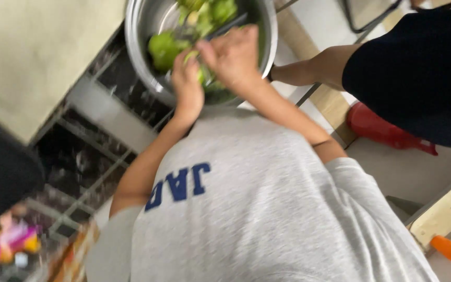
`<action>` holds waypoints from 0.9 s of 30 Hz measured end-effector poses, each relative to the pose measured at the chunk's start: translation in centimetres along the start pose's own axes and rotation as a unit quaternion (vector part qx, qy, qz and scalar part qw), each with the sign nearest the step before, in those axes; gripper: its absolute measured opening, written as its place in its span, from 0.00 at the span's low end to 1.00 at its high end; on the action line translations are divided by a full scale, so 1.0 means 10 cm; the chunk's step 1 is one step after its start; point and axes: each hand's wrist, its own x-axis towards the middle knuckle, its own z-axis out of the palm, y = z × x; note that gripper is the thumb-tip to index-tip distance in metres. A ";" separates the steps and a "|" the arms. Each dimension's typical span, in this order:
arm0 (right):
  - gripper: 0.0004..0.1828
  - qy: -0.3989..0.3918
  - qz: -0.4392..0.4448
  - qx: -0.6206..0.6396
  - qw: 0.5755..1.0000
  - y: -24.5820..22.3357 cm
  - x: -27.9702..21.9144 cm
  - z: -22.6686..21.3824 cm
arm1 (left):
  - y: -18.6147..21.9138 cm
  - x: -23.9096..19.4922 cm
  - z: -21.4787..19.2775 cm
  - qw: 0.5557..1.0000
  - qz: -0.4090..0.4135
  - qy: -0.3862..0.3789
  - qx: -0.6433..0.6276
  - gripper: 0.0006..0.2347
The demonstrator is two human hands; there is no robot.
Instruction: A person is peeling and slicing green fruits into a metal bowl using a knife.
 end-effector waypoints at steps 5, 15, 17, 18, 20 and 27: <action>0.34 -0.031 0.003 -0.065 0.997 0.27 0.01 -0.02 | 0.12 -0.01 -0.01 0.997 -0.063 0.038 -0.031 0.14; 0.36 -0.192 0.182 0.113 0.958 0.41 0.08 -0.15 | 0.49 0.01 -0.08 0.968 -0.220 -0.046 -0.110 0.19; 0.36 -0.172 0.118 0.107 0.972 0.33 -0.01 0.02 | 0.54 -0.04 -0.07 0.951 -0.237 -0.114 -0.165 0.17; 0.36 -0.173 0.117 0.108 0.972 0.34 -0.02 0.02 | 0.54 -0.04 -0.12 0.951 -0.237 -0.112 -0.165 0.17; 0.38 -0.199 0.156 0.139 0.957 0.37 -0.01 0.00 | 0.57 -0.02 -0.17 0.953 -0.190 -0.195 -0.134 0.19; 0.37 -0.192 0.156 0.158 0.956 0.30 0.03 -0.12 | 0.69 -0.05 -0.22 0.965 -0.124 -0.215 -0.090 0.26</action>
